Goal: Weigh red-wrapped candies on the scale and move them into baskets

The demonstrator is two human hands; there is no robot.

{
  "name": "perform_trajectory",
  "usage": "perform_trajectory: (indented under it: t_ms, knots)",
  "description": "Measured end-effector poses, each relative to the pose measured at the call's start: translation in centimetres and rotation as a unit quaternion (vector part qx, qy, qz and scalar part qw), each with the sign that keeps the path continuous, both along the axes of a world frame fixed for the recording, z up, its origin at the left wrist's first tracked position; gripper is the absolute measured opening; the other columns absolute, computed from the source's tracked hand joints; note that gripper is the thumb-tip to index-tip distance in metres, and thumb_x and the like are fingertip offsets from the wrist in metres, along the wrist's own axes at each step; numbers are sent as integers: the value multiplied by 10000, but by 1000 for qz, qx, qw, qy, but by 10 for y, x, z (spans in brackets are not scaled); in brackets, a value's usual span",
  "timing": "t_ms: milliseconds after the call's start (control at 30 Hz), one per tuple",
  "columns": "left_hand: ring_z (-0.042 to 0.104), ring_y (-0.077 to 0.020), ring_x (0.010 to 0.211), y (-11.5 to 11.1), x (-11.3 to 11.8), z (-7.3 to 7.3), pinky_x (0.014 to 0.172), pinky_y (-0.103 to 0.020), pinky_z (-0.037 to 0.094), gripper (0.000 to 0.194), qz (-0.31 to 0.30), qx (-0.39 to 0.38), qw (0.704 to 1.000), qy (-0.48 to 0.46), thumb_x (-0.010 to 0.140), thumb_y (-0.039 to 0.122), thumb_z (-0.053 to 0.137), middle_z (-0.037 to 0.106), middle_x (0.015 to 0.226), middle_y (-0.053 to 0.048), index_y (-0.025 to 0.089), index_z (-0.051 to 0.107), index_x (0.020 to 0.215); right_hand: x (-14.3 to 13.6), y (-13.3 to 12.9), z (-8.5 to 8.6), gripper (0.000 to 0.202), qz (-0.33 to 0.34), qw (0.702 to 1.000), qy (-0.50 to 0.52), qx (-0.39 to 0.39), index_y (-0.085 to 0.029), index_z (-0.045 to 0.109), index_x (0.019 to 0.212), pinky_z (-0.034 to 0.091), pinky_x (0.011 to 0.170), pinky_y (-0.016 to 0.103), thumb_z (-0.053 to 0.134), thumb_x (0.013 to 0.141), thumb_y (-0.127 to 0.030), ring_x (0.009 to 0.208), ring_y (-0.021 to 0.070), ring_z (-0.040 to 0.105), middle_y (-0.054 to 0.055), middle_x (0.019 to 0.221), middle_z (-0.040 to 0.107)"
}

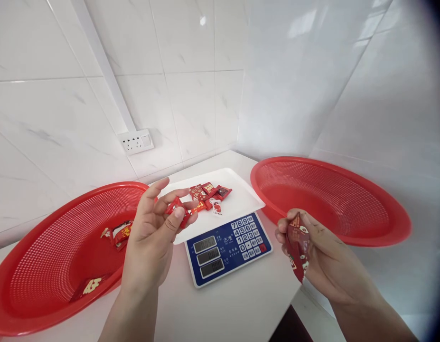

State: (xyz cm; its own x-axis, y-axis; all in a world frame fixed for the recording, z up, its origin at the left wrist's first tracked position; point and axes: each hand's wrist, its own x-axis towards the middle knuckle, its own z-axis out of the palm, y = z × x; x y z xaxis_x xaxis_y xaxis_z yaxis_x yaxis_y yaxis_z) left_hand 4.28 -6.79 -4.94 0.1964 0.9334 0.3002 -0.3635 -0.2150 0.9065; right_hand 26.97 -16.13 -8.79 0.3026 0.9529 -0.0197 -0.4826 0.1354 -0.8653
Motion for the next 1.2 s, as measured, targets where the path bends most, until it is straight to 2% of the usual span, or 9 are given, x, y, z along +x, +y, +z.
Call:
perform_trajectory:
  t_ms: [200, 400, 600, 733, 1200]
  knots:
    - [697, -157, 890, 3, 0, 1, 710, -210, 583, 436, 28, -24, 999, -36, 725, 190, 743, 721, 936, -1, 284, 580, 1118, 2, 0, -2, 184, 6, 1000, 13, 2, -236, 643, 764, 520, 556, 212, 686, 751, -414, 596, 122, 586, -3, 673, 626]
    - [697, -142, 886, 4, 0, 1, 738, -188, 569, 273, 9, -38, 998, -48, 712, 233, 759, 738, 859, 5, 244, 650, 963, 2, 0, -2, 181, 22, 1000, -2, 2, -242, 635, 773, 500, 533, 200, 651, 782, -421, 583, 117, 566, -8, 658, 617]
    - [683, -99, 718, 4, 2, -2, 608, -171, 562, 213, -4, -6, 1000, -25, 784, 261, 686, 712, 946, 6, 284, 649, 993, 2, 0, -2, 194, 12, 1000, -26, -1, -241, 623, 772, 441, 430, 196, 632, 789, -434, 527, 119, 522, -8, 629, 594]
    - [636, -101, 697, 3, 1, -2, 550, -175, 532, 102, -8, 31, 999, -9, 829, 248, 619, 680, 943, -18, 244, 687, 905, 1, 0, -2, 212, 7, 1000, -25, -4, -231, 623, 762, 435, 418, 193, 650, 771, -441, 511, 114, 517, -6, 620, 590]
    - [558, -108, 671, 4, 0, -2, 526, -196, 446, 215, 17, 42, 999, 3, 847, 151, 509, 618, 868, -11, 234, 688, 763, -1, 2, -2, 215, 18, 999, -26, -2, -237, 622, 756, 441, 462, 170, 638, 784, -450, 526, 97, 517, -17, 606, 580]
